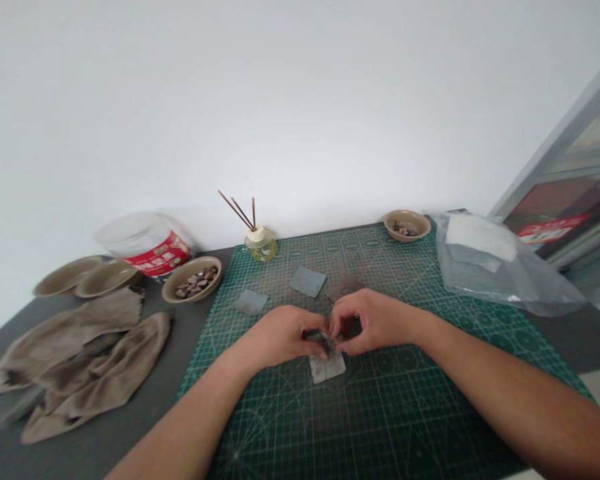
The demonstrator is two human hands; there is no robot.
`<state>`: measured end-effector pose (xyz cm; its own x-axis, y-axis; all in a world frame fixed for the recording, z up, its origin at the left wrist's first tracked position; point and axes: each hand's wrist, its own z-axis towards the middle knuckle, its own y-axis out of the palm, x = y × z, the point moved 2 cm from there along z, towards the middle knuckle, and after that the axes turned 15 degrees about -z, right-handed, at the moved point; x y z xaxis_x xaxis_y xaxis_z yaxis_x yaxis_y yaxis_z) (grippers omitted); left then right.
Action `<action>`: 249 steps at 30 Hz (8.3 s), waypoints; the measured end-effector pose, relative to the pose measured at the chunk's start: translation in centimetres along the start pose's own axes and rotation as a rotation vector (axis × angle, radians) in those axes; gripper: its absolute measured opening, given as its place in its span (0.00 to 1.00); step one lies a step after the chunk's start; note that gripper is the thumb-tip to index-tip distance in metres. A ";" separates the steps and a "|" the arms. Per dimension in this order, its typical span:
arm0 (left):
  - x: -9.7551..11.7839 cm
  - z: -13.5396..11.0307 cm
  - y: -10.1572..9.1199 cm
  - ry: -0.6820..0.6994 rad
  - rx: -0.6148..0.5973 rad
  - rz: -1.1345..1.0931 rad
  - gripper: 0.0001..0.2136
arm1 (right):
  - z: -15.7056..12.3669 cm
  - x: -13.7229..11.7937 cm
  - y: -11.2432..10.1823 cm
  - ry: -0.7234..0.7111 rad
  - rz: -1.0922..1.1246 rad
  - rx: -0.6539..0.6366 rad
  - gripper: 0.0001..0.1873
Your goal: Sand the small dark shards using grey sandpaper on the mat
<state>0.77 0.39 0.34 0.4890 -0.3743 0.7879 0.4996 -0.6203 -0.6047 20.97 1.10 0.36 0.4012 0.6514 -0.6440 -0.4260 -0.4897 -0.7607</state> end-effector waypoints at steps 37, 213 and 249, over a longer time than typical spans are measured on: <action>-0.8 -0.1 -0.5 -0.090 0.057 0.102 0.16 | -0.7 -0.9 2.8 -0.073 -0.522 0.072 0.06; -0.1 -0.1 -0.5 -0.138 0.086 0.172 0.07 | 0.5 -0.8 2.9 -0.057 -0.569 0.147 0.07; -0.3 -0.4 -2.3 0.062 0.572 -0.064 0.04 | 0.3 -0.7 2.4 0.076 -0.466 0.134 0.35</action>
<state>-0.85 1.70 1.54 0.4106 -0.3991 0.8198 0.8424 -0.1781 -0.5086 19.45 -0.37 -1.00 0.6296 0.7371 -0.2456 -0.2858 -0.0742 -0.9554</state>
